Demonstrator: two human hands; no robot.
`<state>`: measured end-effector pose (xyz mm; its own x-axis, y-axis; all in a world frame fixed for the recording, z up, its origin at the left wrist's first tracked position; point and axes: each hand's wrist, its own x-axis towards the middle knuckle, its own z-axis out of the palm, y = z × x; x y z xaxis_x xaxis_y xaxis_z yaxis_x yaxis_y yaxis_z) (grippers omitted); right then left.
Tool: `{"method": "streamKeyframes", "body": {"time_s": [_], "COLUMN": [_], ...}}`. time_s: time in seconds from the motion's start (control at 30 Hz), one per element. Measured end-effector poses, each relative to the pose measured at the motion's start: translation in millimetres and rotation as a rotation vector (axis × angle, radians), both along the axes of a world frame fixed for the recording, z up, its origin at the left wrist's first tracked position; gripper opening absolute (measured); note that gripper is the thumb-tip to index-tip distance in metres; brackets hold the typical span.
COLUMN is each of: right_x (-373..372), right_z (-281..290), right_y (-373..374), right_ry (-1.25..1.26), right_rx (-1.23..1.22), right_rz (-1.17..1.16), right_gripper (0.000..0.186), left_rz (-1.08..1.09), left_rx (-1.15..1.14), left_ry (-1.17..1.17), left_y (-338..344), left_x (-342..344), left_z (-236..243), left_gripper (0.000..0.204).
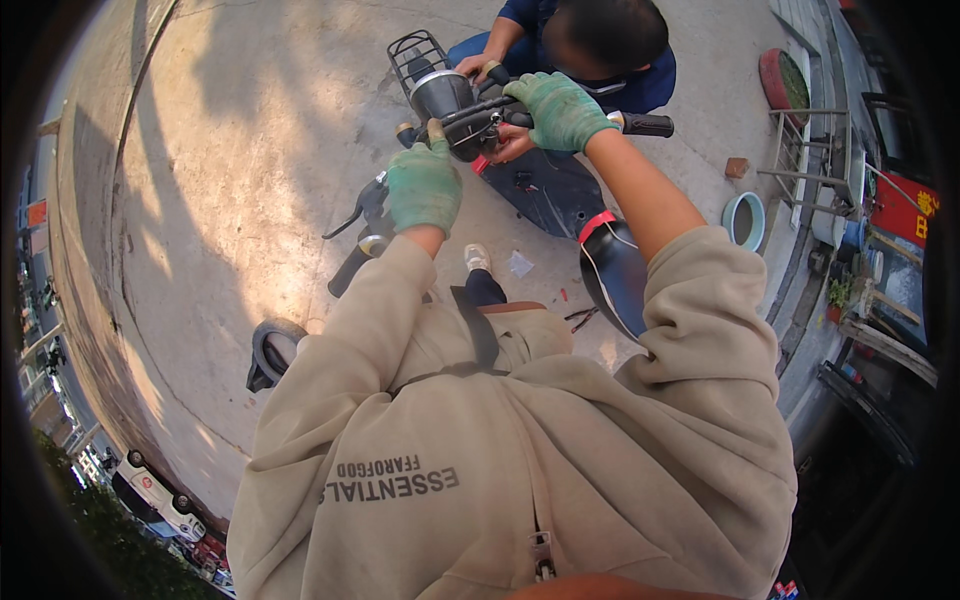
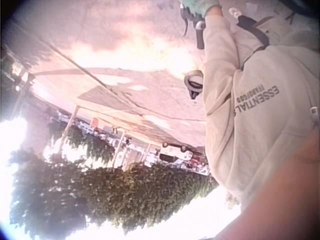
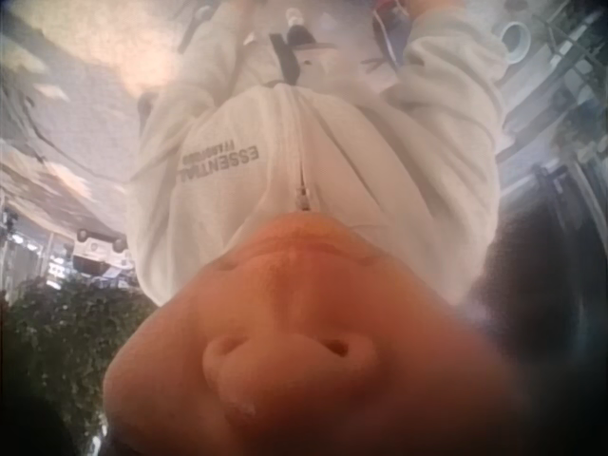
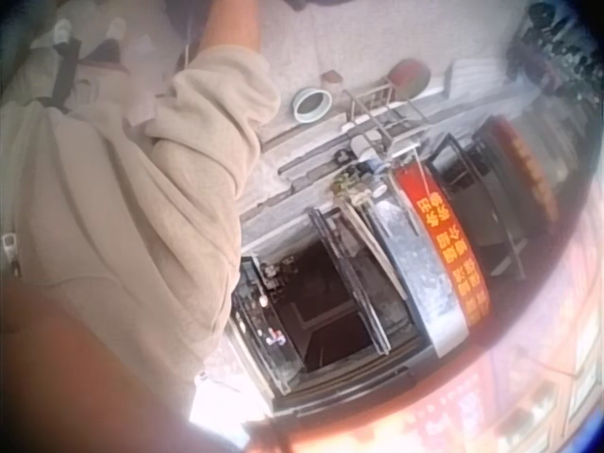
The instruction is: The person repairs a red electric scooter outdoors, using a wrench and screwdriver to adjust the rear wheel and handlebar area. They remove a wheel, tighten bolts, and reattach components while another person assists nearby.
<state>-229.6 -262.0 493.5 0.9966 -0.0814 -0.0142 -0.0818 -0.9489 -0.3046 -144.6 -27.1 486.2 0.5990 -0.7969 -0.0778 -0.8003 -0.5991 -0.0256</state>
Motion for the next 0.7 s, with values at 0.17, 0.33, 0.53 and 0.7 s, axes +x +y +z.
{"method": "streamKeyframes", "body": {"time_s": [0.17, 0.33, 0.53, 0.7], "right_x": [-1, -3, -2, -3], "right_z": [1, 6, 5, -5], "right_y": [0, 0, -3, -3], "right_ry": [0.021, 0.033, 0.069, 0.007], "right_rx": [-0.042, -0.022, 0.073, 0.048], "right_rz": [0.014, -0.024, -0.081, -0.100], "right_gripper": [0.046, 0.056, 0.050, 0.049], "left_rz": [-0.001, -0.013, 0.038, 0.012], "left_rx": [-0.007, -0.043, 0.076, 0.040], "left_ry": [-0.011, -0.029, -0.014, 0.010], "left_y": [2, 0, -3, -3], "left_x": [1, 4, -3, -2], "left_z": [-7, -11, -3, 2], "left_gripper": [0.074, 0.075, 0.069, 0.073]}}
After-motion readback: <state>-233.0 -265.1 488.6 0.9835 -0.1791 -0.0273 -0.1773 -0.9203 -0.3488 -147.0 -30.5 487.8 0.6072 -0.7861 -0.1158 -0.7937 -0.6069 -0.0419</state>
